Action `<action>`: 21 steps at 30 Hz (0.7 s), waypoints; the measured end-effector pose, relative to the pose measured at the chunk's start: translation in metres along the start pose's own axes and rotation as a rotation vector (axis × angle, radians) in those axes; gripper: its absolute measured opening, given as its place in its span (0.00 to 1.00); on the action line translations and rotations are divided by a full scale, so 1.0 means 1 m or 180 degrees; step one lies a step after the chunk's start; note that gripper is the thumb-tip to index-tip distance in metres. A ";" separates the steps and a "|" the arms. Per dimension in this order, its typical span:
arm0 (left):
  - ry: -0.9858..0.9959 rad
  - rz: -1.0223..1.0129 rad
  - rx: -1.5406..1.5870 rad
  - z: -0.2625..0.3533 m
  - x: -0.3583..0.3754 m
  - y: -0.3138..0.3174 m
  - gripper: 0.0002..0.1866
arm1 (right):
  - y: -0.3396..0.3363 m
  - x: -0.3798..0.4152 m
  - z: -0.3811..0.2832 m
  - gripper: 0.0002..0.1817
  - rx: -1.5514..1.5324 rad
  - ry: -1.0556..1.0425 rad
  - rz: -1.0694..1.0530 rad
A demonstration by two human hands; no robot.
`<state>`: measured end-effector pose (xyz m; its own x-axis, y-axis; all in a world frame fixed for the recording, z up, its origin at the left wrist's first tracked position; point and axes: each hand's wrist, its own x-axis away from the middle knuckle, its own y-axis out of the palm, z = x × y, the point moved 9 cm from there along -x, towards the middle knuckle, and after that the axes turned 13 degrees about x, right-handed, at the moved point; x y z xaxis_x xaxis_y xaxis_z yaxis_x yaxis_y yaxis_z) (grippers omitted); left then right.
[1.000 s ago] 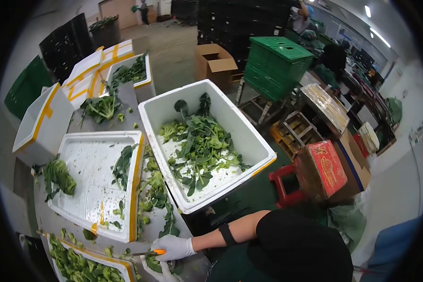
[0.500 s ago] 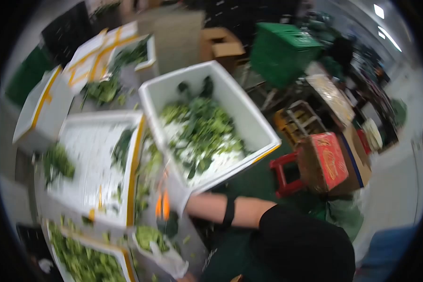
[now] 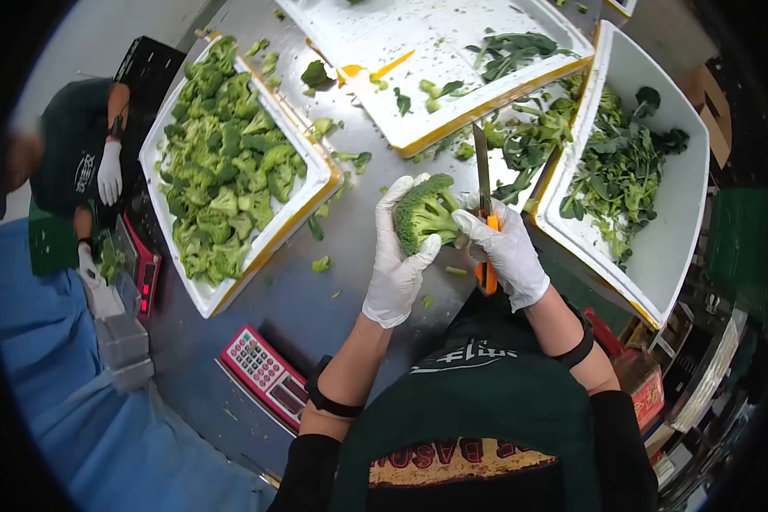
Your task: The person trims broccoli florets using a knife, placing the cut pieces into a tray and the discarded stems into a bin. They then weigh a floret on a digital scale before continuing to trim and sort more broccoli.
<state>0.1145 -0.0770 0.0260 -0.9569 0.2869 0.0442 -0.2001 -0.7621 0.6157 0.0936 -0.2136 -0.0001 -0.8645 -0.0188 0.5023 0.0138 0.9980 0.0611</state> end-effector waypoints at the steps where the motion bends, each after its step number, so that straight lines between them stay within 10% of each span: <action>1: 0.0108 -0.0111 -0.0252 0.003 0.001 -0.002 0.39 | 0.004 -0.002 0.002 0.17 0.0177 0.0093 -0.0058; 21: 0.0699 0.0167 -0.2104 0.027 0.008 -0.002 0.30 | 0.025 -0.007 -0.001 0.11 0.0379 -0.0576 0.0191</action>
<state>0.1133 -0.0576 0.0459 -0.9753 0.1692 -0.1422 -0.1718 -0.9851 0.0060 0.1002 -0.1888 -0.0014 -0.9401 0.0411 0.3384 0.0178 0.9973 -0.0718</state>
